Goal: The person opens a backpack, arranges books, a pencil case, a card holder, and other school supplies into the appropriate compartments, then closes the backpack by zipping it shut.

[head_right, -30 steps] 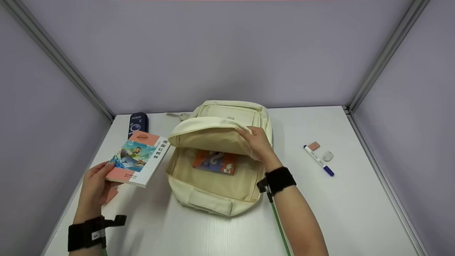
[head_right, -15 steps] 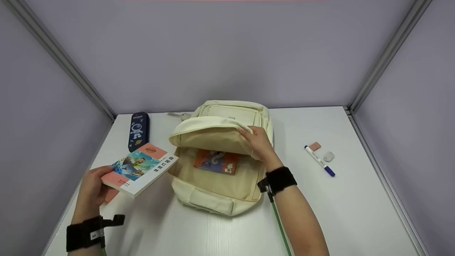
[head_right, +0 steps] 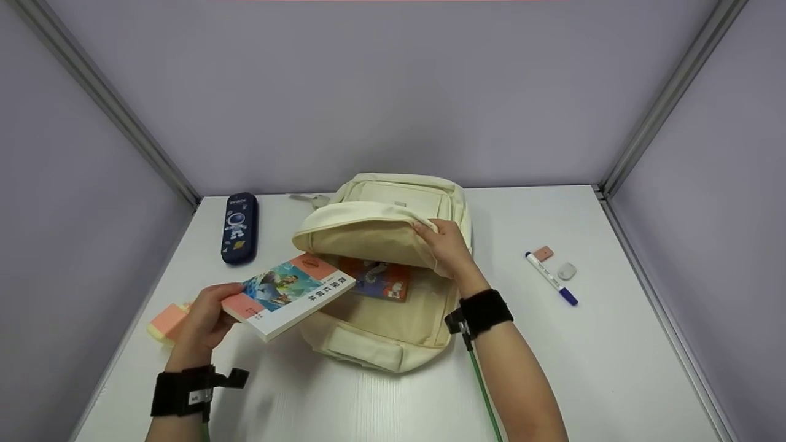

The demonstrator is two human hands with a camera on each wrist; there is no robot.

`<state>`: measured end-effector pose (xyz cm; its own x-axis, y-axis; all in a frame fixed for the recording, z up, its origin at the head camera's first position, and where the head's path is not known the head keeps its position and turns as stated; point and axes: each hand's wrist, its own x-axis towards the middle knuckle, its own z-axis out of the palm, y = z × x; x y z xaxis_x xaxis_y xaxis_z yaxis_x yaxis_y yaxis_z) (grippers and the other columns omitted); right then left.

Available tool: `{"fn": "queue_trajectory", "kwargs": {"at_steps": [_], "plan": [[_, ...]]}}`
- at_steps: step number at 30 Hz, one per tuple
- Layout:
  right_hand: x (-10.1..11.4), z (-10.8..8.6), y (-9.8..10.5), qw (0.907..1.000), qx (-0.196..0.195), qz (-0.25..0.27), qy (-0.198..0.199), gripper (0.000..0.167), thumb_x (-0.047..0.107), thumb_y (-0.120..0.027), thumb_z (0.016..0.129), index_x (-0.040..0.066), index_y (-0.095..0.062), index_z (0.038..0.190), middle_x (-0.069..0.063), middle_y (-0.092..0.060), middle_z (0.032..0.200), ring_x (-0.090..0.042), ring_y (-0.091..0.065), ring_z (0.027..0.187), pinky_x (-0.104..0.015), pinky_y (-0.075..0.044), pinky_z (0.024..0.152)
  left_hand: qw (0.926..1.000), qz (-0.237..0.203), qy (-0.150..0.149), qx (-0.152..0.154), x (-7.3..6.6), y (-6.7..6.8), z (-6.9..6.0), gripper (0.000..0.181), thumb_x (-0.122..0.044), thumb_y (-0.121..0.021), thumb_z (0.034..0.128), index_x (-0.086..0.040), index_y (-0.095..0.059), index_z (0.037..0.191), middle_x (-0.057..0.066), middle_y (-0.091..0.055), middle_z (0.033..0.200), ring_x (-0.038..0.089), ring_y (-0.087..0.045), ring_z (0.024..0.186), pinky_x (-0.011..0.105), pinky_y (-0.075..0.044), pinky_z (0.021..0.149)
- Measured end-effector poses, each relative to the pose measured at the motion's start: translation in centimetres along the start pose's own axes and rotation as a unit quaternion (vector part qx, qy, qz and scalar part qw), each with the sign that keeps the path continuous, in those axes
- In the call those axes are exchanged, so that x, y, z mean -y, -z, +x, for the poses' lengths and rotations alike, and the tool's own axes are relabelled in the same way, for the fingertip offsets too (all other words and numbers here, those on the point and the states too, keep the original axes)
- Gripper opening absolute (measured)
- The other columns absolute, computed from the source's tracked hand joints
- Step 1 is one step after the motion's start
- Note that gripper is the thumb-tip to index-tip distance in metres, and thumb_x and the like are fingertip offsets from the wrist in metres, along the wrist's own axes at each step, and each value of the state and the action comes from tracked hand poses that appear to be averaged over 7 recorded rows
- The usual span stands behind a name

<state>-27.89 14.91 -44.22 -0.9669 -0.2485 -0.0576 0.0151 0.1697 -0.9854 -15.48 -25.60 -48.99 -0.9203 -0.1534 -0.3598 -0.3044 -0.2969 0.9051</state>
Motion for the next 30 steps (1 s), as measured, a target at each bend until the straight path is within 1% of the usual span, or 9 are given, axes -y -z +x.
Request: {"fn": "queue_trajectory", "kwargs": {"at_steps": [5, 11, 17, 20, 22, 23, 25, 28, 30], "plan": [[-0.1, -0.1, -0.1, 0.9999, 0.002, 0.01, 0.003, 0.026, 0.014, -0.056, 0.101, -0.005, -0.061, 0.083, -0.001, -0.057, 0.074, -0.014, -0.052, 0.07, -0.027, -0.044, 0.064, 0.9994, 0.007, 0.004, 0.034, 1.5, -1.7, 0.7, 0.032, -0.008, -0.049, 0.099, 0.018, -0.057, 0.115, 0.017, -0.069, 0.082, 0.021, -0.07, 0.07, 0.031, -0.056, 0.057], [-0.4, 0.1, 0.0, 0.9999, 0.0, 0.016, 0.007, 0.024, 0.012, -0.057, 0.1, -0.006, -0.062, 0.085, -0.001, -0.058, 0.075, -0.013, -0.054, 0.07, -0.026, -0.046, 0.065, 0.998, 0.005, 0.006, 0.063, 3.0, -3.7, 1.8, 0.035, -0.008, -0.048, 0.0998, 0.019, -0.054, 0.12, 0.019, -0.069, 0.088, 0.023, -0.071, 0.077, 0.033, -0.057, 0.063], [-0.4, 0.0, 0.1, 0.9997, 0.01, 0.024, 0.001, 0.022, 0.011, -0.055, 0.101, -0.006, -0.064, 0.09, -0.001, -0.061, 0.084, -0.014, -0.054, 0.078, -0.026, -0.046, 0.07, 0.9952, 0.018, -0.003, 0.096, 4.1, -5.4, 2.7, 0.038, -0.011, -0.05, 0.1011, 0.019, -0.049, 0.125, 0.019, -0.069, 0.091, 0.024, -0.071, 0.077, 0.034, -0.058, 0.064], [-0.4, -0.1, 0.0, 0.9996, 0.008, 0.025, 0.002, 0.023, 0.011, -0.055, 0.101, -0.007, -0.063, 0.09, -0.002, -0.061, 0.081, -0.014, -0.055, 0.075, -0.027, -0.047, 0.068, 0.9939, 0.029, 0.0, 0.107, 4.6, -5.9, 2.9, 0.046, -0.011, -0.052, 0.101, 0.018, -0.039, 0.134, 0.02, -0.067, 0.094, 0.024, -0.071, 0.078, 0.034, -0.058, 0.066], [-0.3, -0.2, 0.0, 0.9997, 0.005, 0.024, 0.005, 0.023, 0.011, -0.056, 0.101, -0.008, -0.062, 0.088, -0.002, -0.061, 0.079, -0.014, -0.055, 0.073, -0.026, -0.046, 0.067, 0.9914, 0.028, 0.006, 0.128, 4.8, -6.0, 2.8, 0.054, -0.01, -0.053, 0.1007, 0.017, -0.028, 0.141, 0.023, -0.065, 0.102, 0.025, -0.07, 0.084, 0.035, -0.057, 0.07], [-0.3, -0.2, -0.1, 0.9997, 0.004, 0.023, 0.006, 0.023, 0.011, -0.056, 0.101, -0.008, -0.062, 0.087, -0.002, -0.061, 0.079, -0.013, -0.055, 0.073, -0.026, -0.046, 0.066, 0.989, 0.029, 0.008, 0.145, 4.9, -6.0, 2.8, 0.058, -0.009, -0.053, 0.1004, 0.016, -0.024, 0.143, 0.024, -0.064, 0.106, 0.026, -0.07, 0.088, 0.036, -0.057, 0.073], [-0.3, -0.3, -0.1, 0.9998, 0.0, 0.019, 0.007, 0.024, 0.01, -0.057, 0.1, -0.007, -0.061, 0.084, -0.002, -0.059, 0.077, -0.013, -0.053, 0.071, -0.026, -0.045, 0.065, 0.9801, 0.026, 0.005, 0.197, 5.0, -5.8, 2.7, 0.061, -0.007, -0.054, 0.0995, 0.016, -0.021, 0.145, 0.026, -0.062, 0.114, 0.028, -0.068, 0.097, 0.039, -0.055, 0.081], [-0.2, -0.3, -0.2, 0.9998, -0.005, 0.016, 0.007, 0.024, 0.01, -0.057, 0.1, -0.005, -0.06, 0.082, -0.002, -0.058, 0.076, -0.013, -0.052, 0.071, -0.026, -0.045, 0.065, 0.9612, 0.019, -0.009, 0.275, 5.3, -5.5, 2.8, 0.059, -0.002, -0.055, 0.0984, 0.015, -0.024, 0.145, 0.027, -0.06, 0.121, 0.03, -0.064, 0.108, 0.046, -0.05, 0.092], [-0.2, -0.3, -0.2, 0.9998, -0.006, 0.016, 0.006, 0.023, 0.01, -0.057, 0.1, -0.005, -0.06, 0.082, -0.002, -0.058, 0.076, -0.013, -0.053, 0.071, -0.026, -0.045, 0.065, 0.9525, 0.012, -0.017, 0.304, 5.6, -5.4, 3.1, 0.057, 0.001, -0.057, 0.0972, 0.015, -0.029, 0.144, 0.026, -0.061, 0.122, 0.031, -0.063, 0.11, 0.048, -0.047, 0.095]]}}
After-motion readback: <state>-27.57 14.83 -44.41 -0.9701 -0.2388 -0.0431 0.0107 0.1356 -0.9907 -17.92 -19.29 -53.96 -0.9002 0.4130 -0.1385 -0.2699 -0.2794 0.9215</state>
